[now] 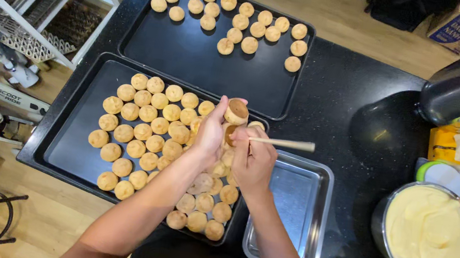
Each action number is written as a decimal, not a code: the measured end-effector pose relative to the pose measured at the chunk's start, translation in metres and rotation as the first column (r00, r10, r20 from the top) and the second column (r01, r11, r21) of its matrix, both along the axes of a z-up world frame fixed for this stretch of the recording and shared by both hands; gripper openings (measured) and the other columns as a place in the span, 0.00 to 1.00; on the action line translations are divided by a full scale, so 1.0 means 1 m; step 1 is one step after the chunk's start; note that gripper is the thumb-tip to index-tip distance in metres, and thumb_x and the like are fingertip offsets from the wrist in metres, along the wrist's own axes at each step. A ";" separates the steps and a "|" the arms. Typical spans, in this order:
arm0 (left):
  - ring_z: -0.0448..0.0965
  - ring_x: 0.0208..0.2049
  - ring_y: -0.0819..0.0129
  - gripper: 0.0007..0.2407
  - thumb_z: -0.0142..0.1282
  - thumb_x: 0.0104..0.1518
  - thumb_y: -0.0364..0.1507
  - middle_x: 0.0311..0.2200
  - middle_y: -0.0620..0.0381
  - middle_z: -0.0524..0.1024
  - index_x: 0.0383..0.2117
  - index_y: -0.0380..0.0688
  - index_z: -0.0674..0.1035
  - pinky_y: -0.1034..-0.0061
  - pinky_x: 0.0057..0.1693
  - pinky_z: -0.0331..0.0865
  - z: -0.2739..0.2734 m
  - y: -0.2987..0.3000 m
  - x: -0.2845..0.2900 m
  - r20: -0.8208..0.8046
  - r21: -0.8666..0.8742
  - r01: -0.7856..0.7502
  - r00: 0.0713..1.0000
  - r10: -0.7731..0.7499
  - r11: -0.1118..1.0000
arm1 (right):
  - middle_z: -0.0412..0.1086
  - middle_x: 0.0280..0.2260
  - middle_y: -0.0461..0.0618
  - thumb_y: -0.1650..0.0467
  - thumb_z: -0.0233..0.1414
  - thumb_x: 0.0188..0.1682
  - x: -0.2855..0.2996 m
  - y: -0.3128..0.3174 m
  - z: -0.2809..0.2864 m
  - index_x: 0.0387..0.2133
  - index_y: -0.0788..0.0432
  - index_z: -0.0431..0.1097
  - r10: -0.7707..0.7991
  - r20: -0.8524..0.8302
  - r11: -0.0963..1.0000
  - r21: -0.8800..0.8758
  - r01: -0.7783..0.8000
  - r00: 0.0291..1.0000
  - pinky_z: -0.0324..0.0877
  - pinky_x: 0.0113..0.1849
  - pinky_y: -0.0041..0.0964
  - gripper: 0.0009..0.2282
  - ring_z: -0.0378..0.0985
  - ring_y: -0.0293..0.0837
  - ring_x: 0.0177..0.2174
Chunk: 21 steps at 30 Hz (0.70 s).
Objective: The person prepares pastries by using a stick to hollow out or make holes in small baked dough balls on a tray and then moving them to a second tray.
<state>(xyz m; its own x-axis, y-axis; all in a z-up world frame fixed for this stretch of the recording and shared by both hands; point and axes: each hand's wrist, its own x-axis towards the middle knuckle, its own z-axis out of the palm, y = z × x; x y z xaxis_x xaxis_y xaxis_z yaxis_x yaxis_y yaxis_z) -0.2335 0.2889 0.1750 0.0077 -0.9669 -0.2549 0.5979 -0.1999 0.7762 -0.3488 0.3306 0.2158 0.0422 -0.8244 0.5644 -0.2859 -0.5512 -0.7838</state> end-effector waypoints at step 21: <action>0.70 0.44 0.75 0.17 0.33 0.72 0.39 0.43 0.59 0.72 0.46 0.41 0.75 0.79 0.53 0.65 -0.082 -0.002 0.072 0.457 -0.218 -0.071 0.874 0.166 0.973 | 0.71 0.31 0.57 0.73 0.49 0.58 0.089 -0.008 -0.082 0.33 0.65 0.70 -0.077 -0.169 0.991 0.091 0.094 0.983 0.69 0.34 0.42 0.07 0.76 0.51 0.31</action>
